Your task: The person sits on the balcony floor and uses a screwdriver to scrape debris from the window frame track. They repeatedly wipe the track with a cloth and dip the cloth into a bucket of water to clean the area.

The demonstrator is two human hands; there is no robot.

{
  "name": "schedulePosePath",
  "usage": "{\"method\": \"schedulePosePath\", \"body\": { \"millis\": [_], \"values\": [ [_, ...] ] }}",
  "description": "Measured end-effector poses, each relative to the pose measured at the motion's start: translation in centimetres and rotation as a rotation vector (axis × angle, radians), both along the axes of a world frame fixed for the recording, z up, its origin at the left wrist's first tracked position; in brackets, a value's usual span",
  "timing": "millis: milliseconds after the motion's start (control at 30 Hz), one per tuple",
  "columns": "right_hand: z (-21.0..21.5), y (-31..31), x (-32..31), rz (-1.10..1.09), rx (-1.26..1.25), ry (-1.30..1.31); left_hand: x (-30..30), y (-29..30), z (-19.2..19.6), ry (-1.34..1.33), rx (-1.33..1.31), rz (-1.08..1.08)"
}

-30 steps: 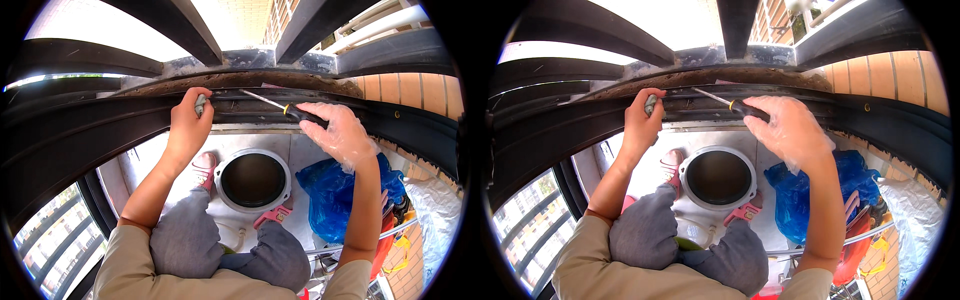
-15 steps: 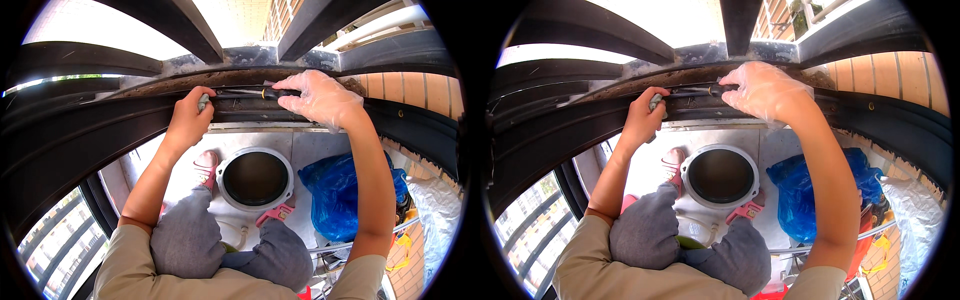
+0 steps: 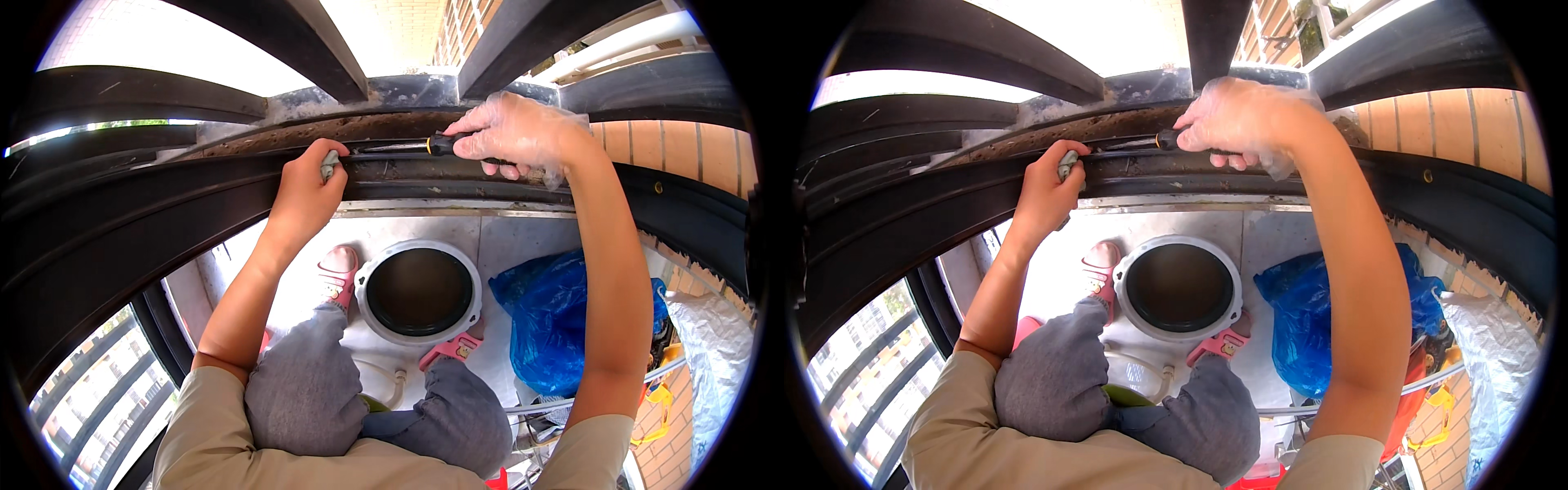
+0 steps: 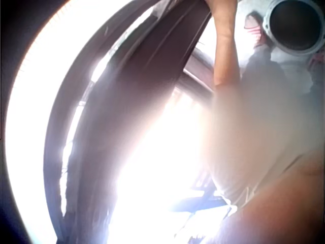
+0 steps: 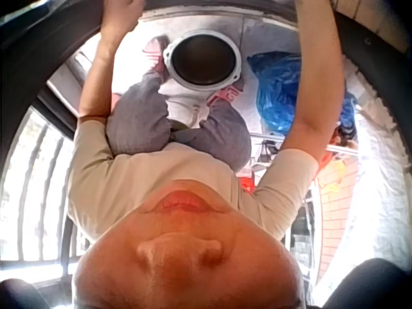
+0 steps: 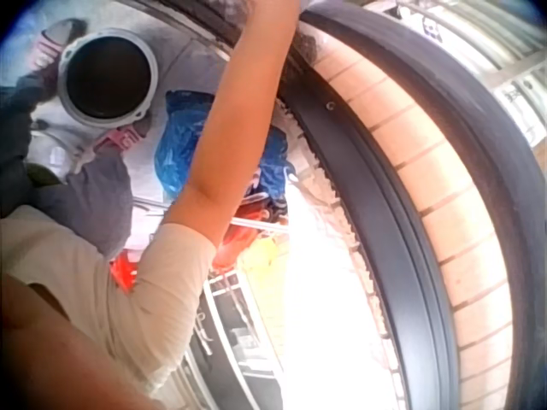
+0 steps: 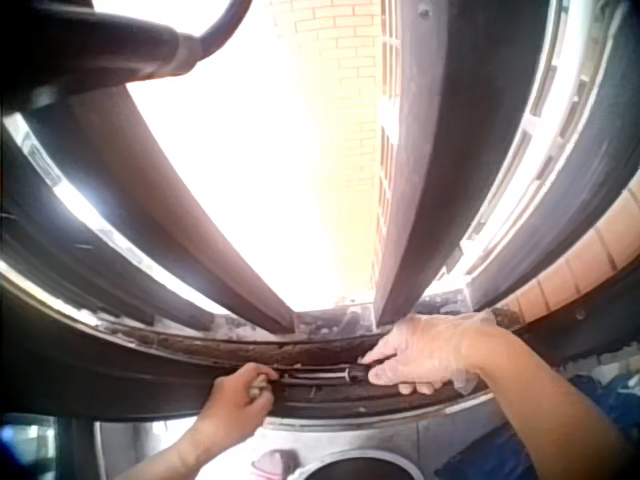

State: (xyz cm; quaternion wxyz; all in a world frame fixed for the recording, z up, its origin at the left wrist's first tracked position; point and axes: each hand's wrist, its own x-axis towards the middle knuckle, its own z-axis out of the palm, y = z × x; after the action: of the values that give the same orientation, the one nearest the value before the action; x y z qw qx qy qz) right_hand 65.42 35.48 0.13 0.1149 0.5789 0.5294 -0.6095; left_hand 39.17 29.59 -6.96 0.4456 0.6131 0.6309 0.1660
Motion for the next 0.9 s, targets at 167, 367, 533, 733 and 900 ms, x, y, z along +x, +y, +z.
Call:
{"method": "schedulePosePath", "body": {
  "millis": [167, 367, 533, 733, 900],
  "values": [
    [-0.9, 0.6, -0.4, -0.083, -0.027, 0.026, 0.1, 0.3, 0.1, 0.004, -0.029, 0.041],
    [-0.3, 0.2, 0.1, -0.079, 0.007, 0.010, 0.1, -0.3, -0.2, 0.097, 0.224, -0.027],
    [-1.5, 0.2, -1.2, -0.135, -0.046, 0.076, 0.3, 0.5, 0.4, 0.042, -0.026, 0.057],
    [-2.4, -0.9, -0.6, -0.264, -0.082, 0.178, 0.5, 0.4, 0.7, -0.078, -0.069, 0.134],
    [-2.0, -2.0, 0.5, -0.367, -0.095, 0.270, 1.1, -0.2, 1.3, -0.144, -0.036, 0.193]
  ]
}}
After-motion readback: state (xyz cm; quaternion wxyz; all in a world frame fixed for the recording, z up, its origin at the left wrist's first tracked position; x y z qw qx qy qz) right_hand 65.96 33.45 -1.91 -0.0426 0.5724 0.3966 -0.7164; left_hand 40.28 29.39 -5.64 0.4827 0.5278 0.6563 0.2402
